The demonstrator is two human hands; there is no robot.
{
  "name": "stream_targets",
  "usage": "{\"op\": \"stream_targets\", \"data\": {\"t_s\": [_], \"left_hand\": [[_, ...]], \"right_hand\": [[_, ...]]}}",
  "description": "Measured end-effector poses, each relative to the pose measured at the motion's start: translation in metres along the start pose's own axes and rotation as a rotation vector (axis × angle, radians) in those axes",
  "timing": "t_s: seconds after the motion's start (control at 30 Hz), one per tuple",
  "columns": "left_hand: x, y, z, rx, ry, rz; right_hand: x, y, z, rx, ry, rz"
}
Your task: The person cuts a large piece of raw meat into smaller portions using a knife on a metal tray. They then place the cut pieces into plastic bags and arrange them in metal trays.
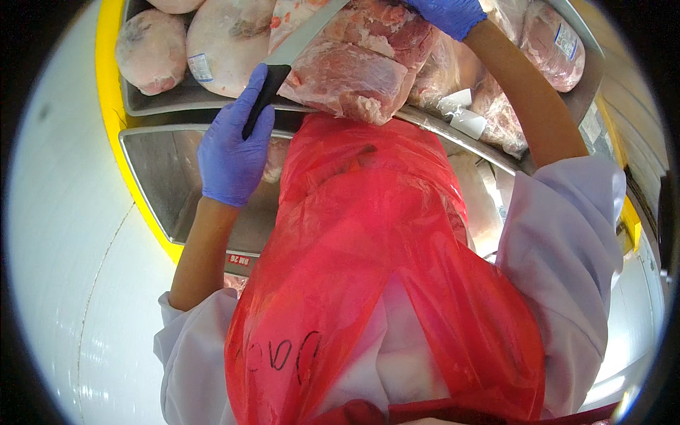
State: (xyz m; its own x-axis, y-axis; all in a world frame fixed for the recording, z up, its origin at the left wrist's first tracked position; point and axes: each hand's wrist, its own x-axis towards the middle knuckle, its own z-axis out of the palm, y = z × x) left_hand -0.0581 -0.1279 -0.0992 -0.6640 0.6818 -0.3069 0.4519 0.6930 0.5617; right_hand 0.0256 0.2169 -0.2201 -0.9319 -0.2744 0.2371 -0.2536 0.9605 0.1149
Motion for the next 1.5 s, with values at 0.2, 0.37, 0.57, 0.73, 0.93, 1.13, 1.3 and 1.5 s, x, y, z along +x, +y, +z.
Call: {"op": "stream_targets", "data": {"t_s": [0.2,0.37,0.57,0.73,0.93,1.13,1.3,1.5], "left_hand": [[-0.001,0.011,-0.021,0.145,-0.028,0.026],[0.023,0.047,-0.060,0.471,-0.028,0.296],[0.043,0.109,-0.072,0.979,-0.066,0.607],[0.066,0.130,-0.029,1.002,-0.085,0.757],[0.026,0.118,0.007,0.968,-0.134,0.377],[0.009,0.022,0.051,0.485,-0.051,0.093],[-0.005,-0.035,0.120,-0.108,0.158,0.018],[-0.023,-0.008,0.064,-0.266,0.036,-0.082]], "right_hand": [[-0.036,0.003,-0.025,0.143,-0.043,0.241],[-0.099,-0.004,-0.017,0.209,0.105,0.666],[-0.108,-0.083,0.003,0.715,0.403,1.165],[-0.087,-0.133,0.004,1.063,0.544,1.438],[-0.080,-0.149,0.000,1.010,0.412,1.347],[-0.083,-0.151,0.009,1.059,0.386,1.325],[-0.087,-0.146,0.017,0.935,0.340,1.259],[-0.088,-0.128,0.002,0.940,0.267,1.296]]}}
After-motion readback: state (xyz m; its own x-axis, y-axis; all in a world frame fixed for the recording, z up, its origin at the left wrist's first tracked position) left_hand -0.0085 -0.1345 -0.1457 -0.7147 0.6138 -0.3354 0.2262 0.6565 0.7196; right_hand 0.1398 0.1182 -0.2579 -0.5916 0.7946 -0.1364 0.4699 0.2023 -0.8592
